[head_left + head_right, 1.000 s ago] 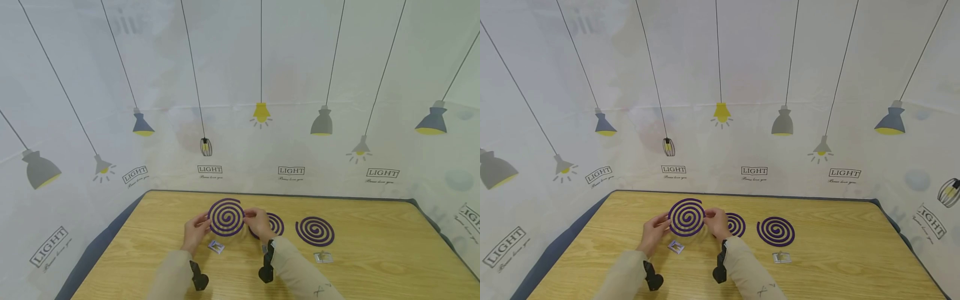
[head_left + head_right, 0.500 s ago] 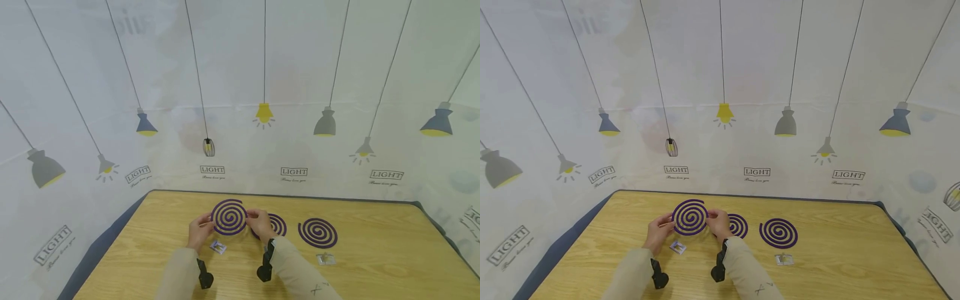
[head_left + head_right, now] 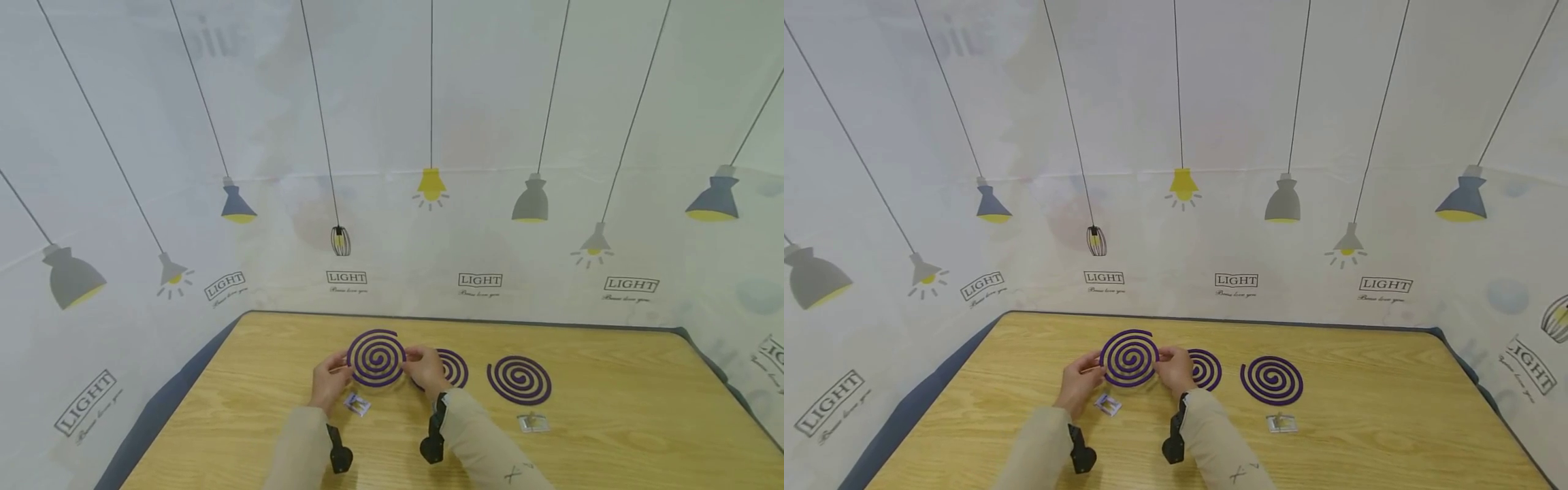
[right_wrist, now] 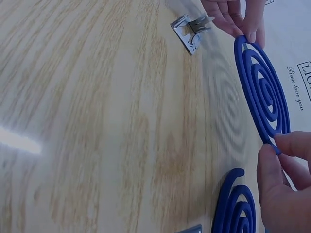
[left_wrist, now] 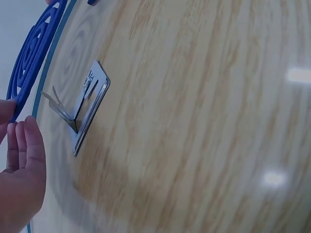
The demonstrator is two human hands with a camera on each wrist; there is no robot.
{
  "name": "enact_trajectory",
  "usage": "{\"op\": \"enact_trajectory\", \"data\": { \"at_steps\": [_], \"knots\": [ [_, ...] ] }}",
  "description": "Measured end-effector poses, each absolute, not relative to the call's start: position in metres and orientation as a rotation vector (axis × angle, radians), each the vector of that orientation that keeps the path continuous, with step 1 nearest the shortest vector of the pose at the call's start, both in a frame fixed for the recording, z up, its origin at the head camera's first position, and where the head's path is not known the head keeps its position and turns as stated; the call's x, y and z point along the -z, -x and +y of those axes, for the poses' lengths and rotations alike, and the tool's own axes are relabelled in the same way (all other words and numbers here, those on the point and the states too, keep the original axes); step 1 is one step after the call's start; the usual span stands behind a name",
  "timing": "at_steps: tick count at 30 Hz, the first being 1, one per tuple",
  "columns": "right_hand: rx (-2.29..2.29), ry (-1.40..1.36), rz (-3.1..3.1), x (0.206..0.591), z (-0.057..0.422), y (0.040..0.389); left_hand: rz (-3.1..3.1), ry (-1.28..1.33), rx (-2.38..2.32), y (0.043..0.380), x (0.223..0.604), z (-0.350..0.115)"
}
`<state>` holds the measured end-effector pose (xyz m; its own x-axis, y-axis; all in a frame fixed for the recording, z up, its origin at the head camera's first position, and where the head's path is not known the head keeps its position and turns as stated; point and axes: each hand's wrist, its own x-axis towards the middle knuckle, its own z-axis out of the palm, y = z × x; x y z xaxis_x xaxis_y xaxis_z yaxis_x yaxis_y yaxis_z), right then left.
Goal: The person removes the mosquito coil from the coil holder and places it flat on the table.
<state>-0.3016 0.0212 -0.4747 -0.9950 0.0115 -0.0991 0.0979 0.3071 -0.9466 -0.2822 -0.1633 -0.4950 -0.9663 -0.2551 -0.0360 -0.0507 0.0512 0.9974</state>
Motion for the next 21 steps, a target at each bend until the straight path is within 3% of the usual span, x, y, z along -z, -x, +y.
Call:
{"op": "enact_trajectory", "data": {
  "at_steps": [21],
  "knots": [
    [1.797, -0.085, 2.569, 0.491, 0.01, 0.299, -2.181, -0.368, 1.904, 0.28, 0.504, -0.162]
  ]
}}
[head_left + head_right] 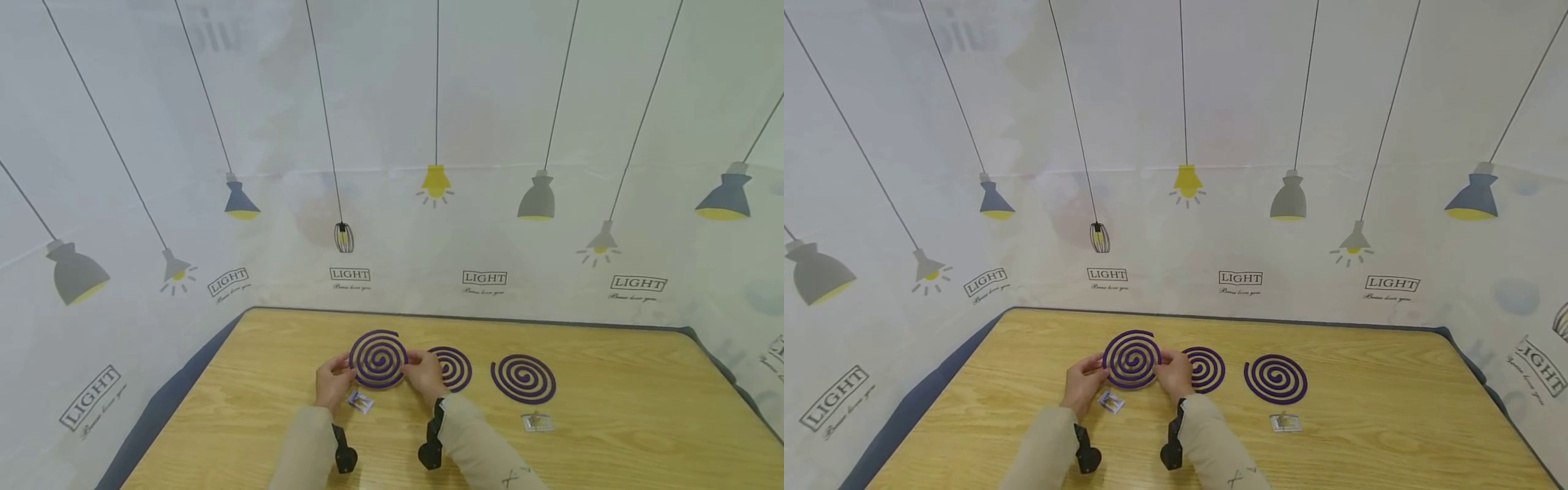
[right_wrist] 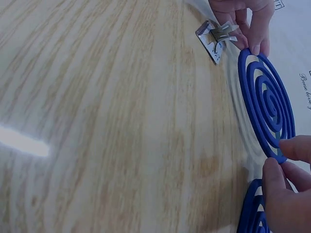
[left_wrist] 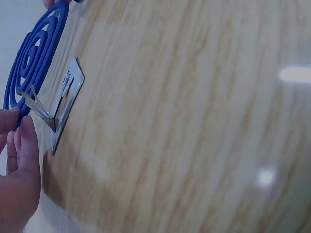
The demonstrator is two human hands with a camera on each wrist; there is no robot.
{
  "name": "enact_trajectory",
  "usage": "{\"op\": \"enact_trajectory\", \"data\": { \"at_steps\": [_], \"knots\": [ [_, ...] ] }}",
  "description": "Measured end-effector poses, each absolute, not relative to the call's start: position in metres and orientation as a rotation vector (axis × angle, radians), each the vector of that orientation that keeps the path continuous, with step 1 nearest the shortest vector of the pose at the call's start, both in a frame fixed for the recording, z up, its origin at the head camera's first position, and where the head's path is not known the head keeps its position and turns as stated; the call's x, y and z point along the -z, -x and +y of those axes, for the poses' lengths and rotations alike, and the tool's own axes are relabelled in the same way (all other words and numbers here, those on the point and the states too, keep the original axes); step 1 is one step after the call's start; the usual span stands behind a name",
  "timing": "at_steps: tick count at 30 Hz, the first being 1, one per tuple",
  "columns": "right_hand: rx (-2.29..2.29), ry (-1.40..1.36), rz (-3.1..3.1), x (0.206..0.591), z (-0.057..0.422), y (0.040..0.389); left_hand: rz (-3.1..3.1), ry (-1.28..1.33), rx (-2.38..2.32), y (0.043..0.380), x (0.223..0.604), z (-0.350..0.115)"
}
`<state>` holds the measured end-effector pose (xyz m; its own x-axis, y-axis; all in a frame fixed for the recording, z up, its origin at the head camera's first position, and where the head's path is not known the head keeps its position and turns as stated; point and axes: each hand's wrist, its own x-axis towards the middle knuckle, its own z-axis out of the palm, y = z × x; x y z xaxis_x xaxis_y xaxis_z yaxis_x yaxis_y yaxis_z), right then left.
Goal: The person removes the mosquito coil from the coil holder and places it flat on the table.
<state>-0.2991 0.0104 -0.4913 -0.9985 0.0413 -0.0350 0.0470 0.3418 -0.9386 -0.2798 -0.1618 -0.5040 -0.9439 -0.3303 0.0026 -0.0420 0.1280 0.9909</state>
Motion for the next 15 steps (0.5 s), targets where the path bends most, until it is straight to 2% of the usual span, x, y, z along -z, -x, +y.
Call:
{"op": "enact_trajectory", "data": {
  "at_steps": [15],
  "knots": [
    [1.719, -0.076, 2.613, 0.495, 0.0086, 0.2993, -2.151, -0.346, 1.886, 0.2756, 0.5075, -0.1642]
  ]
}}
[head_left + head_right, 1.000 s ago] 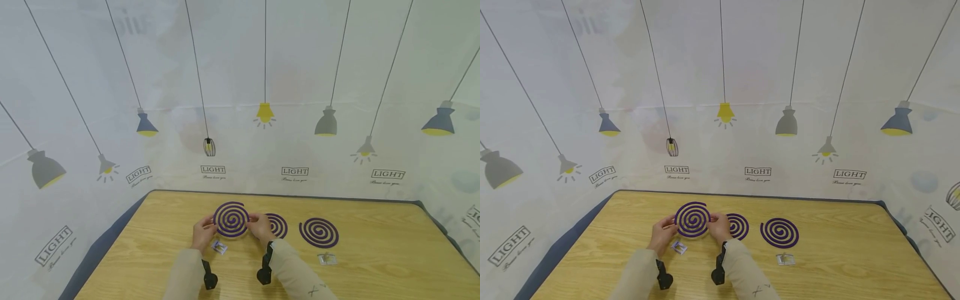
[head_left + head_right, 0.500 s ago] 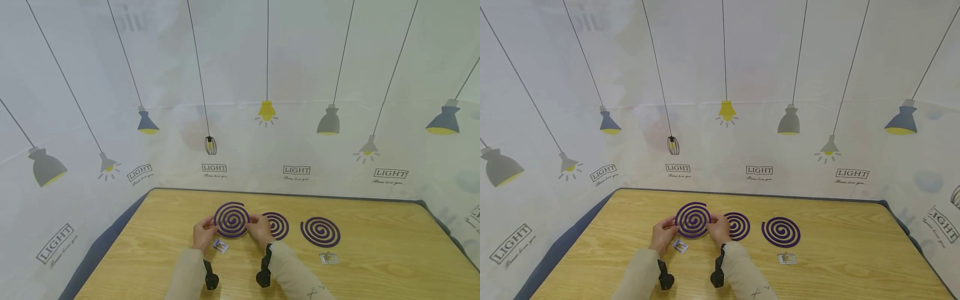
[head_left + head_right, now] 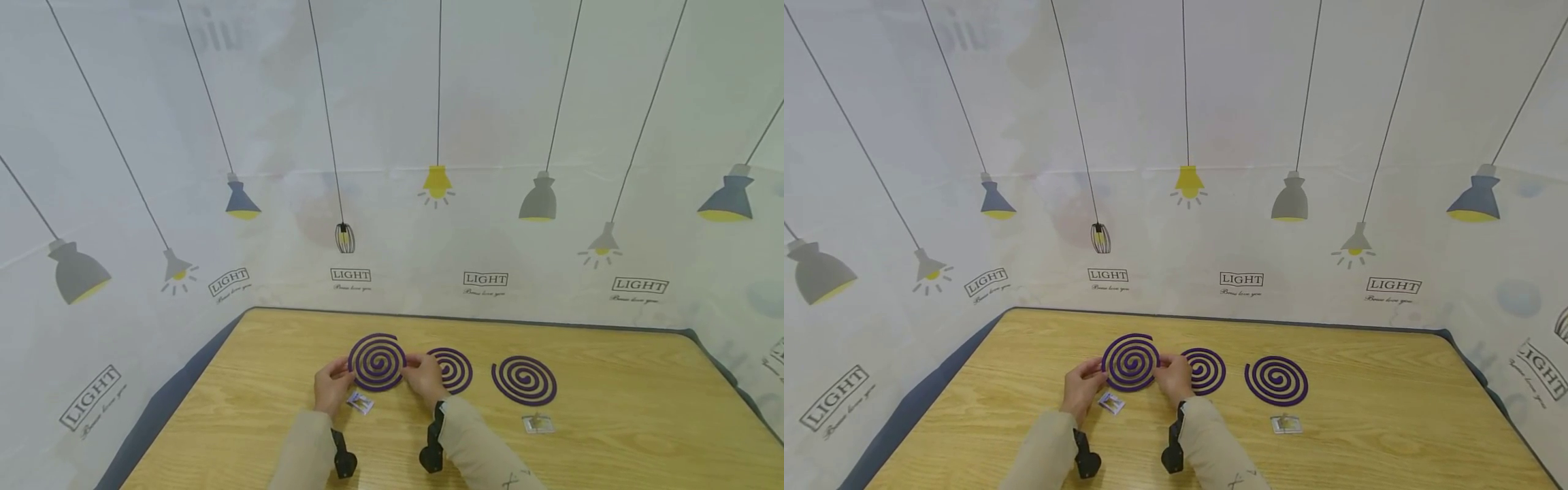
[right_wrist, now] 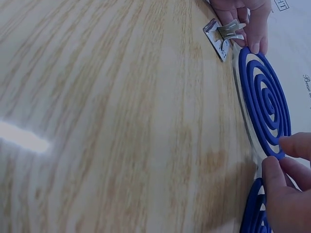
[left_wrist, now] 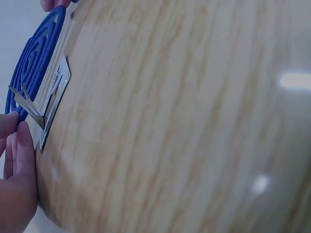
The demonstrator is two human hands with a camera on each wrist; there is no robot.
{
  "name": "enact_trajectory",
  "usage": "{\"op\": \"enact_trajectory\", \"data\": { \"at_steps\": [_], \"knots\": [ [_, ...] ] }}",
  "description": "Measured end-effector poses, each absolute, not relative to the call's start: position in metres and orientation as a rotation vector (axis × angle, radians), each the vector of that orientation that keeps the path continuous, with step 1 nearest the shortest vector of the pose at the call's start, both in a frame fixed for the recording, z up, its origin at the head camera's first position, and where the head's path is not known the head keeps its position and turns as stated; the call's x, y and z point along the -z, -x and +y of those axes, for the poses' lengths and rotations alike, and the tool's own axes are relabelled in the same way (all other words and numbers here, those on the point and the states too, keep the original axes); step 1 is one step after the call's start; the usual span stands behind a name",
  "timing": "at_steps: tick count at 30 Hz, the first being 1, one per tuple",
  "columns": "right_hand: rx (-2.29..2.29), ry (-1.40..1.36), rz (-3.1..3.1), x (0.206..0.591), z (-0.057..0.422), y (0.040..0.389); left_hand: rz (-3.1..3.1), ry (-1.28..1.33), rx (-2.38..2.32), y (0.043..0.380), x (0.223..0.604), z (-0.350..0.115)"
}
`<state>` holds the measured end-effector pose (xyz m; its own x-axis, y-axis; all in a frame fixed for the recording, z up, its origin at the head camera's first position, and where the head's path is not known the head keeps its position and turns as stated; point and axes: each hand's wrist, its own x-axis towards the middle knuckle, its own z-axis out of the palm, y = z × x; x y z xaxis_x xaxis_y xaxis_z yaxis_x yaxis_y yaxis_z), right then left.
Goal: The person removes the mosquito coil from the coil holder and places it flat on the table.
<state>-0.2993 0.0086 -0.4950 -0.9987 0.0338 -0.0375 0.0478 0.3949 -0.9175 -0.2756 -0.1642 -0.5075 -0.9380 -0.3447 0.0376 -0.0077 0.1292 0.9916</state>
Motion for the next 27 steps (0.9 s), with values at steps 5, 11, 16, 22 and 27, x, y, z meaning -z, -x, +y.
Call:
{"op": "enact_trajectory", "data": {
  "at_steps": [5, 11, 16, 22, 27],
  "knots": [
    [1.732, -0.041, 2.607, 0.496, 0.0097, 0.2998, -2.161, -0.35, 1.882, 0.2753, 0.5082, -0.1643],
    [1.742, -0.006, 2.6, 0.4962, 0.0114, 0.2997, -2.213, -0.376, 1.842, 0.2765, 0.5092, -0.1653],
    [1.729, 0.006, 2.598, 0.4966, 0.0126, 0.299, -2.268, -0.385, 1.79, 0.2765, 0.5105, -0.1679],
    [1.749, 0.051, 2.587, 0.495, 0.0131, 0.2986, -2.305, -0.393, 1.766, 0.2741, 0.5059, -0.1686],
    [1.718, 0.053, 2.596, 0.4936, 0.0112, 0.299, -2.316, -0.409, 1.794, 0.2736, 0.5019, -0.1685]
  ]
}}
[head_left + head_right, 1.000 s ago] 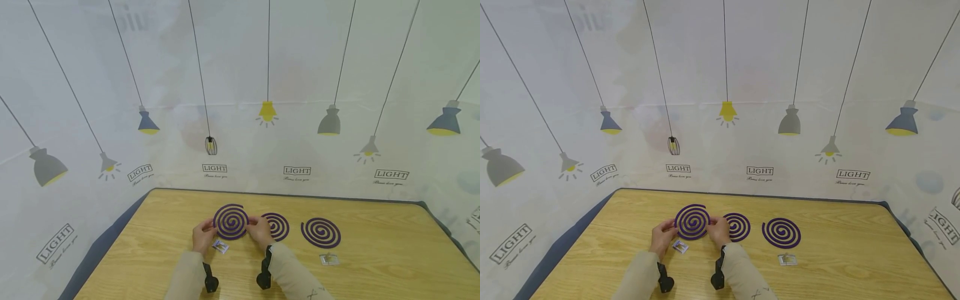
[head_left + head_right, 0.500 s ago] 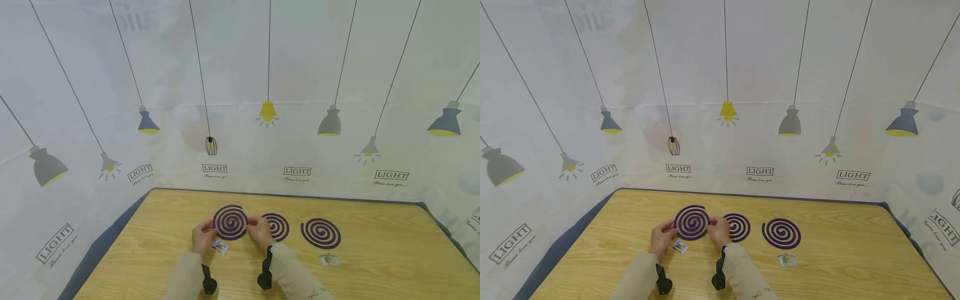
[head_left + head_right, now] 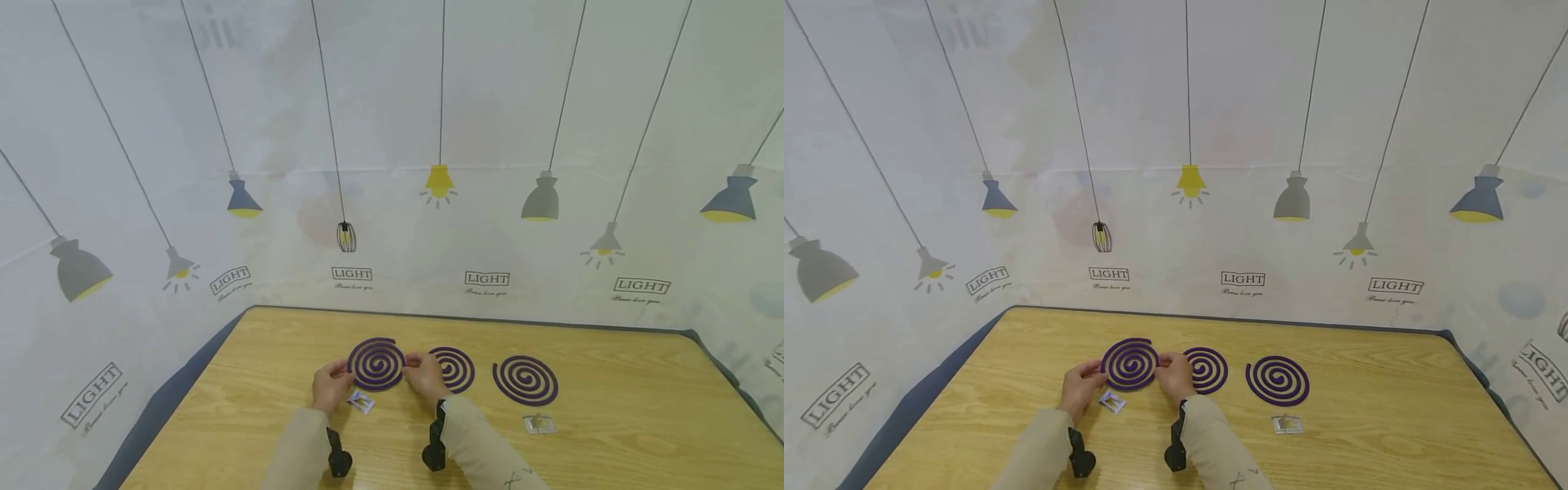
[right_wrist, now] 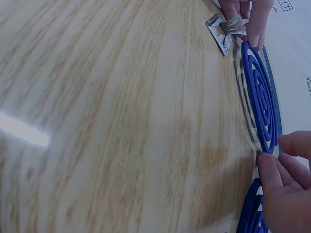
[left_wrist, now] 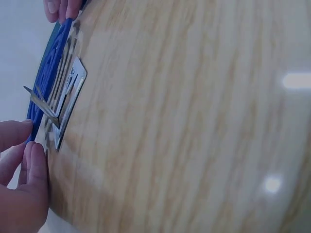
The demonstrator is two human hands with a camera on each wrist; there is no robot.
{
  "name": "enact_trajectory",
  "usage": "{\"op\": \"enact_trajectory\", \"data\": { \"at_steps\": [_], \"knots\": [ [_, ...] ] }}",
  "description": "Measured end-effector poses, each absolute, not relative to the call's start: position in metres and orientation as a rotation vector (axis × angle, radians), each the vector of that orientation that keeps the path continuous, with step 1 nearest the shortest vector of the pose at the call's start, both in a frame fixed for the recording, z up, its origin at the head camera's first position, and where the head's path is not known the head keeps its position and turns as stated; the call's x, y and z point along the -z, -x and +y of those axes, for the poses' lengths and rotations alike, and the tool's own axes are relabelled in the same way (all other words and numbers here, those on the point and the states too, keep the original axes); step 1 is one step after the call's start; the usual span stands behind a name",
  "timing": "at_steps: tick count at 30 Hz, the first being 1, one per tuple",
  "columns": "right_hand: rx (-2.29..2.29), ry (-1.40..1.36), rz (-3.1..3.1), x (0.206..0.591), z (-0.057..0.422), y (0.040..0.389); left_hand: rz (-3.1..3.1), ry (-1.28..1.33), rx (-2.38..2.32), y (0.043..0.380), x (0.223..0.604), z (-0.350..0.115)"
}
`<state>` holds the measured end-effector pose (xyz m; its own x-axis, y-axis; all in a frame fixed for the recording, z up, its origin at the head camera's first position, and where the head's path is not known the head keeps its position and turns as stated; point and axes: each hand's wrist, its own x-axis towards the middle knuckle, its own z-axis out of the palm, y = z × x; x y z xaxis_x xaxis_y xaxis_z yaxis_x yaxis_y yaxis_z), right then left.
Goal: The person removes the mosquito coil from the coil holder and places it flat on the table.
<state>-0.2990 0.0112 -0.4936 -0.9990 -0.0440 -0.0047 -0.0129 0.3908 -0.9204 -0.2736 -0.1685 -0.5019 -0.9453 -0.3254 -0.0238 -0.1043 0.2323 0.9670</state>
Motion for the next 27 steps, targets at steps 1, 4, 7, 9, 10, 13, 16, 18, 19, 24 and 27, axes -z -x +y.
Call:
{"op": "enact_trajectory", "data": {
  "at_steps": [1, 4, 7, 9, 10, 13, 16, 18, 19, 24, 27],
  "knots": [
    [1.708, 0.043, 2.597, 0.4936, 0.0109, 0.2991, -2.32, -0.41, 1.802, 0.2736, 0.5017, -0.1685],
    [1.681, 0.014, 2.603, 0.4935, 0.0099, 0.2999, -2.323, -0.423, 1.831, 0.2737, 0.5013, -0.1688],
    [1.67, 0.013, 2.606, 0.4933, 0.0095, 0.3009, -2.323, -0.433, 1.856, 0.2743, 0.5023, -0.1697],
    [1.669, 0.013, 2.602, 0.4927, 0.0092, 0.3012, -2.314, -0.449, 1.877, 0.275, 0.503, -0.1706],
    [1.674, 0.014, 2.596, 0.4925, 0.0091, 0.3012, -2.313, -0.454, 1.883, 0.2752, 0.5033, -0.171],
    [1.678, 0.01, 2.59, 0.4922, 0.0087, 0.3009, -2.313, -0.46, 1.898, 0.2754, 0.5034, -0.1718],
    [1.681, 0.009, 2.586, 0.4921, 0.0084, 0.3006, -2.32, -0.466, 1.896, 0.2753, 0.503, -0.1717],
    [1.675, 0.017, 2.596, 0.4926, 0.0083, 0.3008, -2.32, -0.468, 1.892, 0.275, 0.5027, -0.1712],
    [1.673, 0.023, 2.599, 0.4929, 0.0082, 0.3008, -2.319, -0.471, 1.891, 0.2746, 0.5026, -0.171],
    [1.648, 0.011, 2.623, 0.4951, 0.0073, 0.3015, -2.31, -0.47, 1.881, 0.2734, 0.5043, -0.1705],
    [1.643, -0.006, 2.622, 0.4959, 0.0068, 0.3014, -2.299, -0.468, 1.884, 0.2732, 0.5061, -0.1707]
  ]
}}
